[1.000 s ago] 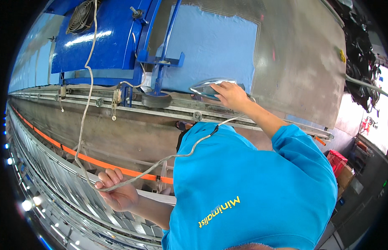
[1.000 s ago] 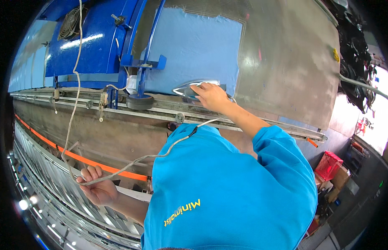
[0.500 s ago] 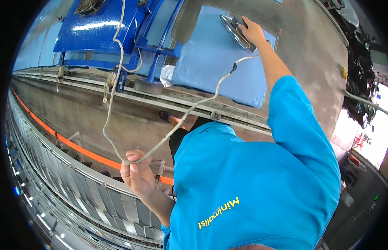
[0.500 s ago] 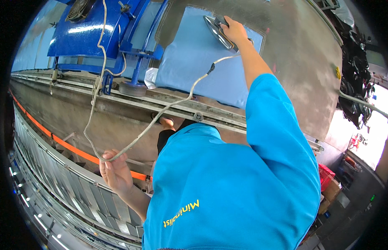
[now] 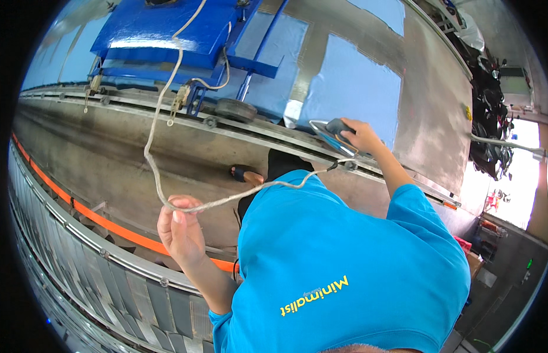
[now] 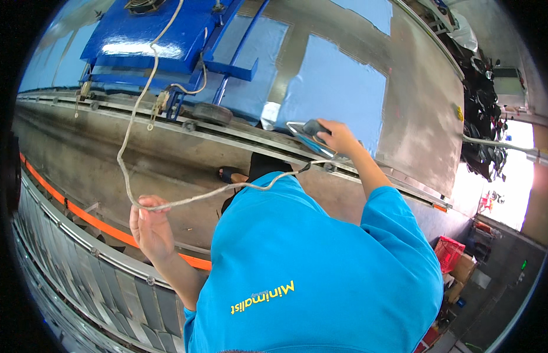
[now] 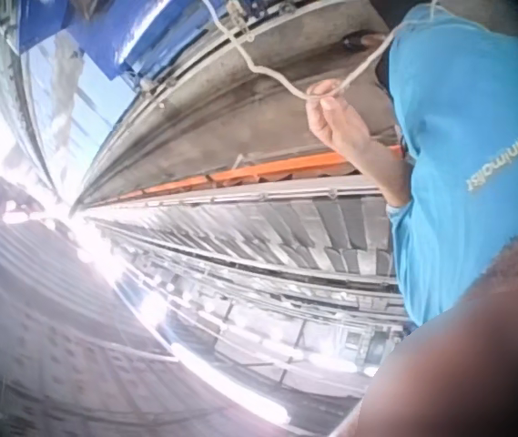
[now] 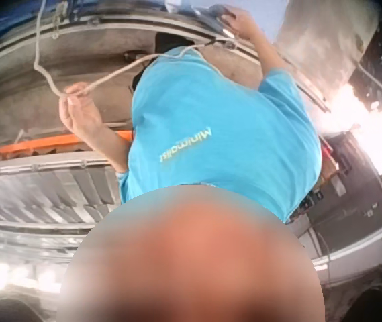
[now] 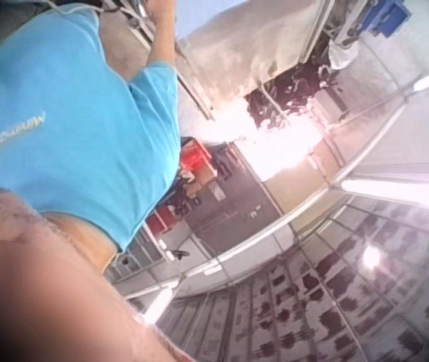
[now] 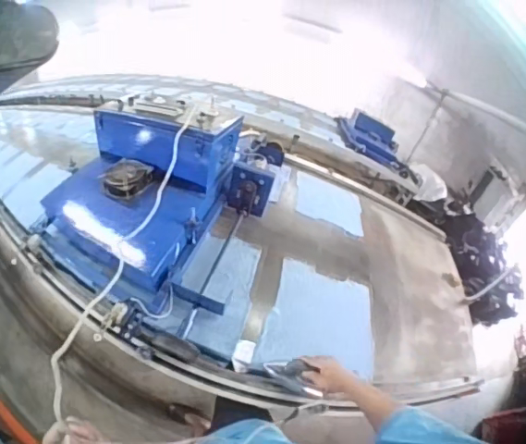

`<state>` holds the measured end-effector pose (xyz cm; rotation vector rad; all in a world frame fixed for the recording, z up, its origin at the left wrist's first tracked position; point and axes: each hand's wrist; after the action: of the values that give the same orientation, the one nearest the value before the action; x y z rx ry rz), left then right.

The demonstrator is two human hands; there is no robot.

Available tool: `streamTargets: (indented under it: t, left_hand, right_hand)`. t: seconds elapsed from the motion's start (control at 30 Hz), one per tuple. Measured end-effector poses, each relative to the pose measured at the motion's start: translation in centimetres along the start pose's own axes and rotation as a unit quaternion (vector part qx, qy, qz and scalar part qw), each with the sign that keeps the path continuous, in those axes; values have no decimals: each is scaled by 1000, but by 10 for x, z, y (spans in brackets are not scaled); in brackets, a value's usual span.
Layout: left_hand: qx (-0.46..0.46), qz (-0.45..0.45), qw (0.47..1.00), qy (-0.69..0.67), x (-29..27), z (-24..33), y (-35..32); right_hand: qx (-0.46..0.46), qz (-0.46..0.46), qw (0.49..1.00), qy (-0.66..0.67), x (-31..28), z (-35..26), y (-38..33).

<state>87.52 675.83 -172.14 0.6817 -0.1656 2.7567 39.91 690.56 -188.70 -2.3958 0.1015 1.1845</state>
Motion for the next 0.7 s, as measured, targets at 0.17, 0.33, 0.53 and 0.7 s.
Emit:
streamTargets:
  t: [0.17,0.33,0.53,0.7]
  left_hand:
    - [11,-4,1000,3,-45,50,23]
    - [15,36,999,-25,-80,57,43]
    - [-42,93,995,10,-85,76,63]
    - [-85,105,991,3,-81,75,91]
  right_hand:
    - [32,104,994,17,-13,-93,60]
    - [-114,213,967,-82,-16,-100,195]
    - [-67,172,969,-161,-38,-154,334]
    - [-24,218,960,-174,-38,-123,429]
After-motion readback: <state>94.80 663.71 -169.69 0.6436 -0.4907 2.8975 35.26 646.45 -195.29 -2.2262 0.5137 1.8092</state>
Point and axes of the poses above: each hand's wrist, its own y-axis towards the middle knuckle, its own x-axis out of the palm, z = x × y, and after that the axes turned 3 degrees about -y, right-handed
